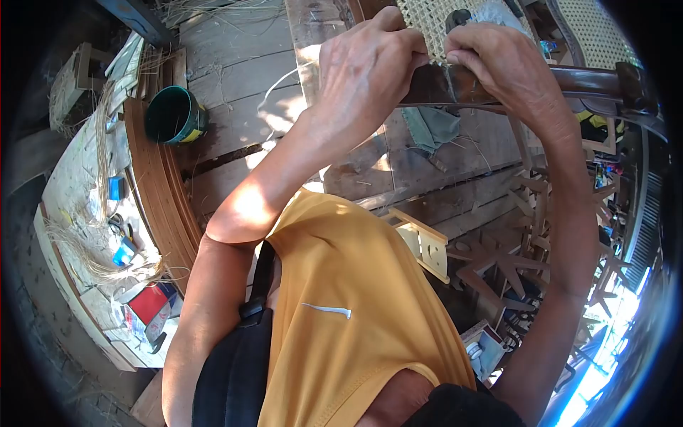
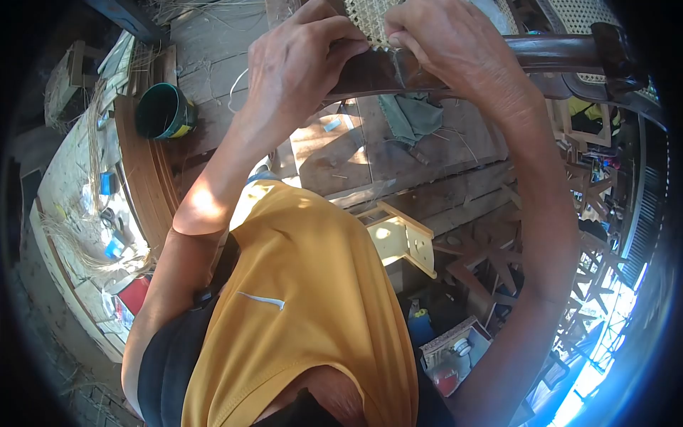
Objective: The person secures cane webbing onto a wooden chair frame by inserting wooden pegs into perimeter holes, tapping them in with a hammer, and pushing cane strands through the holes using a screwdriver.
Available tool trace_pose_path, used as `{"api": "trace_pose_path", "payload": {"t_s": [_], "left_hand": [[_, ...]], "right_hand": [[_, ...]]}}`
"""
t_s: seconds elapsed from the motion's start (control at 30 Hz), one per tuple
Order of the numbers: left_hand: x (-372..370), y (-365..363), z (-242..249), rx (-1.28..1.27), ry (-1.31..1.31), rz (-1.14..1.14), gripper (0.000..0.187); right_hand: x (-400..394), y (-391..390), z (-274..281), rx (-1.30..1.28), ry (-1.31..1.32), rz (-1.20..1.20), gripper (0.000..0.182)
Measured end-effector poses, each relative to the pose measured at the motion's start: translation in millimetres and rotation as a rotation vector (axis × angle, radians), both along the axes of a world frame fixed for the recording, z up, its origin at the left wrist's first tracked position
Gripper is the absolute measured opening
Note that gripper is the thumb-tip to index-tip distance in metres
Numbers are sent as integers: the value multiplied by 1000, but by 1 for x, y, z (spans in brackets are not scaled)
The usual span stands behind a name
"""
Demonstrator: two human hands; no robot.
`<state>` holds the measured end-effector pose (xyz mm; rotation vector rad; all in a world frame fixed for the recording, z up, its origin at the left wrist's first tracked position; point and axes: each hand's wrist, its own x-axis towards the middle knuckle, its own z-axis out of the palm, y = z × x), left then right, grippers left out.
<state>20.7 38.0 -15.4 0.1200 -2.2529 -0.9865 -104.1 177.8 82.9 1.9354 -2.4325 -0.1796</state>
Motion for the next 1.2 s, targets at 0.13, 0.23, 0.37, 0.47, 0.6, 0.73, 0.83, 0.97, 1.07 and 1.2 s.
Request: {"api": "trace_pose_path", "payload": {"t_s": [0.13, 0.23, 0.37, 0.47, 0.6, 0.73, 0.83, 0.97, 1.07, 1.2], "left_hand": [[1, 1, -3, 5, 23, 12, 7], [4, 0, -1, 23, 0, -20, 6], [9, -3, 3, 30, -17, -52, 7], [7, -2, -1, -13, -22, -31, 8], [9, -1, -1, 72, 86, -66, 7], [5, -1, -1, 66, 64, -30, 6], [-2, -1, -7, 40, 88, 4, 7], [-2, -2, -9, -5, 79, 24, 7], [2, -3, -9, -48, 108, -5, 6], [3, -5, -11, -61, 149, -41, 6]], "right_hand": [[-1, -1, -3, 18, -28, -38, 19], [1, -2, 0, 13, -83, -54, 19], [-3, -3, 2, 53, -130, -82, 21], [-4, -4, 0, 61, -90, -64, 21], [-4, -5, -1, 63, -95, -62, 21], [-3, -4, -4, 58, -67, -77, 21], [4, -3, -9, 13, 19, -63, 19], [11, -1, -20, -59, 173, -11, 15], [19, 5, -27, -113, 243, 6, 12], [22, 10, -32, -184, 255, -5, 11]]}}
